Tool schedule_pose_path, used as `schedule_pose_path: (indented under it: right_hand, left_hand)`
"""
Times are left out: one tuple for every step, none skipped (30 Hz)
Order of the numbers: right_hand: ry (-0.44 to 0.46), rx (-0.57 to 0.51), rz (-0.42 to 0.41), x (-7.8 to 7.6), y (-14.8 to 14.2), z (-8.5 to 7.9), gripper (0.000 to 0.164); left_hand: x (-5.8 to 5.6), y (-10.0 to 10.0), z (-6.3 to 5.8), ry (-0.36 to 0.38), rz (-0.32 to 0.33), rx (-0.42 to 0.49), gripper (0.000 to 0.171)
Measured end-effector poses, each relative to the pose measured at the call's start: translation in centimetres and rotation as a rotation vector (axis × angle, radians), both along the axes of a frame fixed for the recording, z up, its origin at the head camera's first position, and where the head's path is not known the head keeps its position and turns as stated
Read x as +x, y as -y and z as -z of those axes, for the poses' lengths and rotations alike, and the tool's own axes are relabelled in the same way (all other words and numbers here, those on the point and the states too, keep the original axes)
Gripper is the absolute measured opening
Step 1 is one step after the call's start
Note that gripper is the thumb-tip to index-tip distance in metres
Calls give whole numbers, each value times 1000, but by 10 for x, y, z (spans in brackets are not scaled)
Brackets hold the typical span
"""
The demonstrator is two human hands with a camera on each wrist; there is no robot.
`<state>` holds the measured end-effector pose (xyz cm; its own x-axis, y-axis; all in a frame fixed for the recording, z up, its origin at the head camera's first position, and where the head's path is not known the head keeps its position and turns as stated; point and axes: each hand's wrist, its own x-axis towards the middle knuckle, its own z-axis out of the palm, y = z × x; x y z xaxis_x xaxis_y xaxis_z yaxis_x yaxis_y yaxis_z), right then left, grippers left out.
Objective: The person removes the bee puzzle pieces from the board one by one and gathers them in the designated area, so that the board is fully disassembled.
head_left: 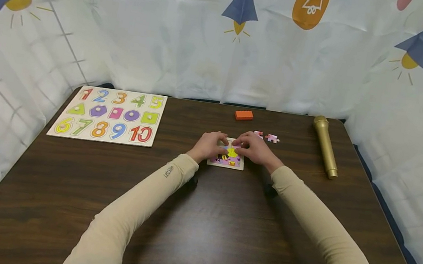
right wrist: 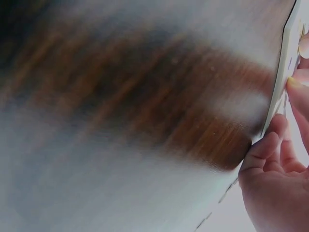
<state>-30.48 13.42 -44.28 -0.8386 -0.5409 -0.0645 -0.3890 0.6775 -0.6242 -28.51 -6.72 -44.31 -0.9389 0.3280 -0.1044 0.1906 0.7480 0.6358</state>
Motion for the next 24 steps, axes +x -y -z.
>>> schedule_pose_path:
  right_hand:
    - [-6,2,-4,-1,0,0,23]
    - [-13,5,-7,-1,0,0,24]
    - [-17,9,-9,-1,0,-1,24]
    - [-21,12,-10,-2,0,-1,24]
    - [-24,16,-10,-2,0,-2,25]
    - [-23,17,-10,-2,0,-3,25]
    - [-23,19,-10,-2,-1,-3,25]
    - [-24,21,-11,-2,-1,-3,26]
    - [-26,24,-12,-2,-1,-3,26]
    - [-29,25,-14,-2,-1,-3,26]
    - [-35,26,-17,-2,-2,-3,26]
    - [-42,30,-20,-3,-2,-2,26]
    - [-47,31,-21,-3,-2,-2,26]
    - [-51,32,-23,-3,-2,-2,26]
    - [-56,33,-24,-3,-3,-2,25]
    - [-60,34,-26,-3,-3,-1,25]
    - [-64,37,-28,-4,-3,-1,25]
    - [-67,41,-28,-4,-3,-1,25]
    - [-69,44,-31,-4,-3,-1,25]
    - [-72,48,-35,-4,-3,-1,25]
    - [-75,53,-41,-4,-3,-1,25]
    - [-75,58,-46,-4,-3,-1,25]
    - [-74,61,-50,-4,-3,-2,25]
    - [-73,64,-55,-5,-3,-2,25]
  left_hand:
    - [0,0,0,-1,0,0,26]
    - [0,0,0,-1,0,0,26]
    - [1,0,0,-1,1,-1,26]
    - [1,0,0,-2,3,-2,26]
    - [1,0,0,-1,4,0,26]
    - [1,0,0,-2,5,0,26]
    - [1,0,-1,-3,6,1,26]
    - [1,0,-1,-4,8,1,26]
    - [1,0,-1,-4,9,2,26]
    - [2,0,-2,-4,9,4,26]
    - [2,0,-2,-4,10,6,26]
    - [2,0,-2,-4,10,7,26]
    - [1,0,-2,-3,9,8,26]
    - [1,0,-2,-2,9,8,26]
    - [1,0,-2,-1,8,7,26]
    - [1,0,-2,-1,8,5,26]
    - [1,0,-2,-2,9,2,26]
    - [1,0,-2,-4,10,-2,26]
    - [1,0,-2,-6,11,-5,26]
    - [1,0,-2,-7,12,-8,27]
    - [1,0,-2,-7,11,-9,27]
    - [1,0,-2,-7,10,-10,27]
    - [1,0,-2,-5,8,-10,27]
    - [1,0,-2,-2,5,-8,26]
